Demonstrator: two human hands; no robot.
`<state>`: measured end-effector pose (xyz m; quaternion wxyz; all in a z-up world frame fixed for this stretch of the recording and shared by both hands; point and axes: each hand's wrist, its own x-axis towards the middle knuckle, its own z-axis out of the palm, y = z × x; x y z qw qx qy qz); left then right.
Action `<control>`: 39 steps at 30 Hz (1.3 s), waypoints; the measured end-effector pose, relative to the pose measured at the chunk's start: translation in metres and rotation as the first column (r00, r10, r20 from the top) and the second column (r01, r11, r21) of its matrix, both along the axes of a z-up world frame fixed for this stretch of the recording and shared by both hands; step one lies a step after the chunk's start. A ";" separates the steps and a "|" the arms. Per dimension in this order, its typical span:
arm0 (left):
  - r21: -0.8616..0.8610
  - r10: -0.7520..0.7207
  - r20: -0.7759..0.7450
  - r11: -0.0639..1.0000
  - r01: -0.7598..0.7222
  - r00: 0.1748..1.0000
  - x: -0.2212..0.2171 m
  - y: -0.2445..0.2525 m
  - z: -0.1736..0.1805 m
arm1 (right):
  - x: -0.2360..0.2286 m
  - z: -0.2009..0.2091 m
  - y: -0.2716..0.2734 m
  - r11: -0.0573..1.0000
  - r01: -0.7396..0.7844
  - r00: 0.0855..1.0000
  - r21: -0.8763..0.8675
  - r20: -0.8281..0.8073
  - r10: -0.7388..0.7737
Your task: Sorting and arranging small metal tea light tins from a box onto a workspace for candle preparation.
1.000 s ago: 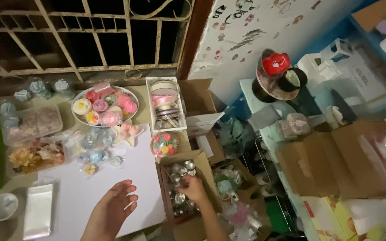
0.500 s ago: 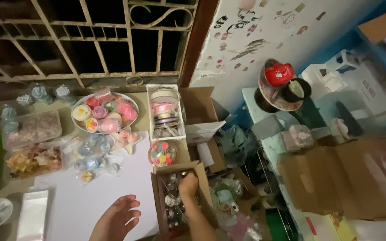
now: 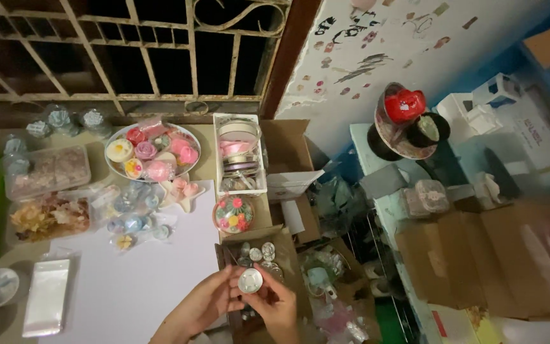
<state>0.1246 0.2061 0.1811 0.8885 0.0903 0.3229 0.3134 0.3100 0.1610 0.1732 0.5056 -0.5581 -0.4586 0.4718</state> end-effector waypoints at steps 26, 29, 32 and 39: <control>0.146 -0.028 0.085 0.989 0.015 0.996 -0.007 -0.006 0.018 | -0.020 0.144 0.033 0.796 -0.362 0.753 0.486 0.656 -0.058; 0.076 0.006 0.101 0.997 -0.014 0.995 -0.007 -0.009 0.004 | -0.023 0.142 0.028 0.810 -0.320 0.766 0.491 0.637 -0.083; 0.039 -0.009 0.160 0.999 0.003 0.987 -0.008 -0.010 0.000 | -0.026 0.144 0.025 0.829 -0.273 0.798 0.489 0.596 -0.088; -0.042 -0.031 0.075 0.999 0.035 0.997 -0.010 -0.011 0.008 | -0.020 0.150 0.023 0.889 -0.292 0.757 0.351 0.653 -0.009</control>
